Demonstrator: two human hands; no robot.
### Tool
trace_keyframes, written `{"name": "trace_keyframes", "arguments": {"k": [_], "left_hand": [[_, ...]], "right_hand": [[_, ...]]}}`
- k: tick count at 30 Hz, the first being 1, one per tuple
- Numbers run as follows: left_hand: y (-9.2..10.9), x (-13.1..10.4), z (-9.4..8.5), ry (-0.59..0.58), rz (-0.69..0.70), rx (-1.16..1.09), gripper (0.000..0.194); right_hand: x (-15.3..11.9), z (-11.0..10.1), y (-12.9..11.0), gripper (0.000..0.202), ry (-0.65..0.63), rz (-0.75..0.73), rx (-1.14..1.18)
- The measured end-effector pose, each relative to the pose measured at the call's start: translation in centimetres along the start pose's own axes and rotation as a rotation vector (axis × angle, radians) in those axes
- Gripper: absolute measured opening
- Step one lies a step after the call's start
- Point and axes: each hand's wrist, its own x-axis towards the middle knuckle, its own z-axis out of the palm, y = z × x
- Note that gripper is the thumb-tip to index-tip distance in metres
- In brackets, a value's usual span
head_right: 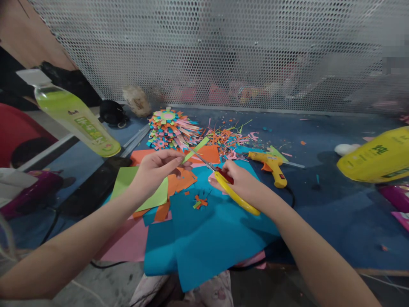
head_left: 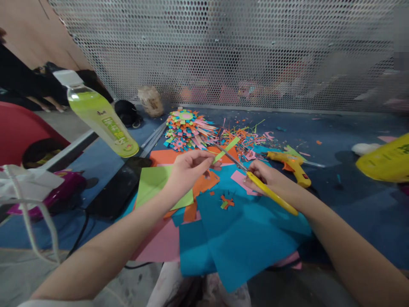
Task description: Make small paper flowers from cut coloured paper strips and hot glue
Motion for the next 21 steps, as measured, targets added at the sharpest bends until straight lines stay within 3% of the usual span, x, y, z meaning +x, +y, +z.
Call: {"name": "trace_keyframes", "arguments": {"k": [8, 14, 17, 21], "left_hand": [[-0.2, 0.3, -0.1, 0.030, -0.026, 0.009, 0.023], [-0.2, 0.7, -0.6, 0.077, -0.054, 0.026, 0.028], [-0.6, 0.8, -0.9, 0.018, -0.011, 0.120, 0.025], [-1.1, 0.5, -1.2, -0.136, 0.049, 0.376, 0.016]], "right_hand": [[0.2, -0.1, -0.4, 0.038, 0.047, 0.113, -0.090], [0.9, -0.3, 0.2, 0.042, 0.225, 0.169, -0.438], [1.0, -0.4, 0.8, 0.039, 0.317, 0.258, -0.623], [0.9, -0.3, 1.2, 0.040, 0.311, 0.326, -0.764]]}}
